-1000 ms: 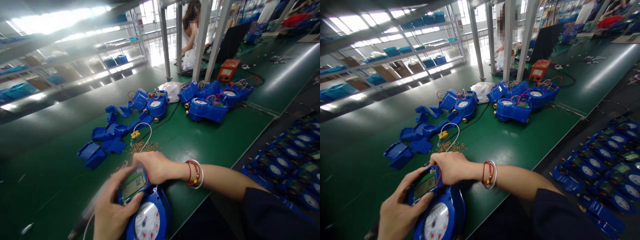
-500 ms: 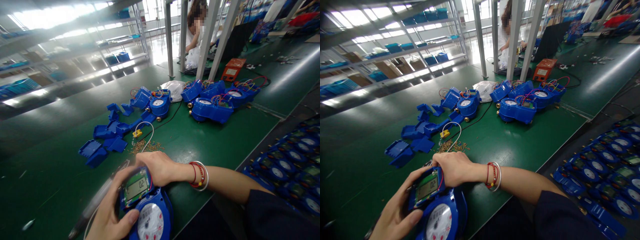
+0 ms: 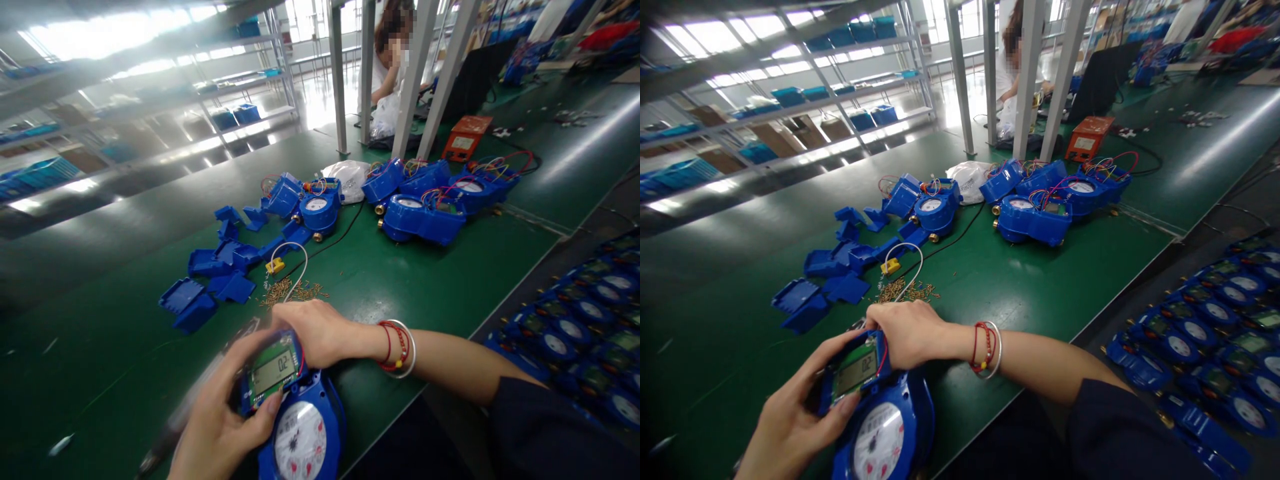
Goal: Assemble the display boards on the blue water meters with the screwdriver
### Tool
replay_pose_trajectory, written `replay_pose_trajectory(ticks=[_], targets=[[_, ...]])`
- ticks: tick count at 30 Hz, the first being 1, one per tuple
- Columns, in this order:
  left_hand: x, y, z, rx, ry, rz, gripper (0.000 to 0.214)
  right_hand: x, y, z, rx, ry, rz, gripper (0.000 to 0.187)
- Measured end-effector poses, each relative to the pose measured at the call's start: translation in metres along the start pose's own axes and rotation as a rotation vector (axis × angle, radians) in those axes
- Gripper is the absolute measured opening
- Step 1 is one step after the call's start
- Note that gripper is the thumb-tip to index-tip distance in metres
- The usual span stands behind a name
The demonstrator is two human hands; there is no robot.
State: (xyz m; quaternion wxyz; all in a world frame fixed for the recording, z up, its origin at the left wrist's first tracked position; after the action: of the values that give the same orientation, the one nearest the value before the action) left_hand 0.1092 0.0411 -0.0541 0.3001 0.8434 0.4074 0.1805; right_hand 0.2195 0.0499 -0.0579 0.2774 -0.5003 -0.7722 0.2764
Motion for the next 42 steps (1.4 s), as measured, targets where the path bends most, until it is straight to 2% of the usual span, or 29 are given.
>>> replay_pose_trajectory(ticks=[5,14,20,23,27,29,39,42], targets=[[0.002,0.007,-0.002,0.063,-0.002,0.080,0.049,0.000,-0.001,0.000,-0.017,-0.008,0.001,0.027],[0.004,0.008,0.001,0.183,0.033,0.104,0.056,-0.001,-0.002,0.000,-0.003,0.002,-0.013,0.027],[0.004,0.010,0.003,0.262,0.106,0.092,0.057,-0.003,-0.003,0.000,-0.003,0.019,-0.020,0.028],[0.003,0.008,0.004,0.223,0.066,0.081,0.056,-0.004,-0.003,-0.001,-0.013,0.014,-0.011,0.026],[0.002,0.005,0.008,0.099,-0.085,0.046,0.060,-0.003,-0.003,-0.002,-0.018,0.012,-0.012,0.026],[0.002,0.005,0.008,0.051,-0.115,0.041,0.062,-0.003,-0.003,-0.002,-0.025,0.016,-0.016,0.027],[0.004,0.002,0.002,0.082,0.040,0.094,0.050,-0.001,0.002,0.000,0.020,0.024,0.017,0.031],[0.004,0.003,0.001,0.080,0.061,0.097,0.049,-0.006,0.002,-0.001,0.111,-0.024,0.014,0.043]])
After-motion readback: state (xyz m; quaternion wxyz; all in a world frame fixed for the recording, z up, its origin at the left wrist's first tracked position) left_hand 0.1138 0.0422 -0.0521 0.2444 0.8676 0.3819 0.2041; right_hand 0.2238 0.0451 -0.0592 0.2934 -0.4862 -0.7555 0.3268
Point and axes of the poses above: each hand's wrist, its own x-axis towards the middle knuckle, its own z-axis out of the palm, y = z × x, the point moved 10 cm from there along x, towards the middle knuckle, and after that the axes turned 2 degrees about x, right-handed, at the moved point
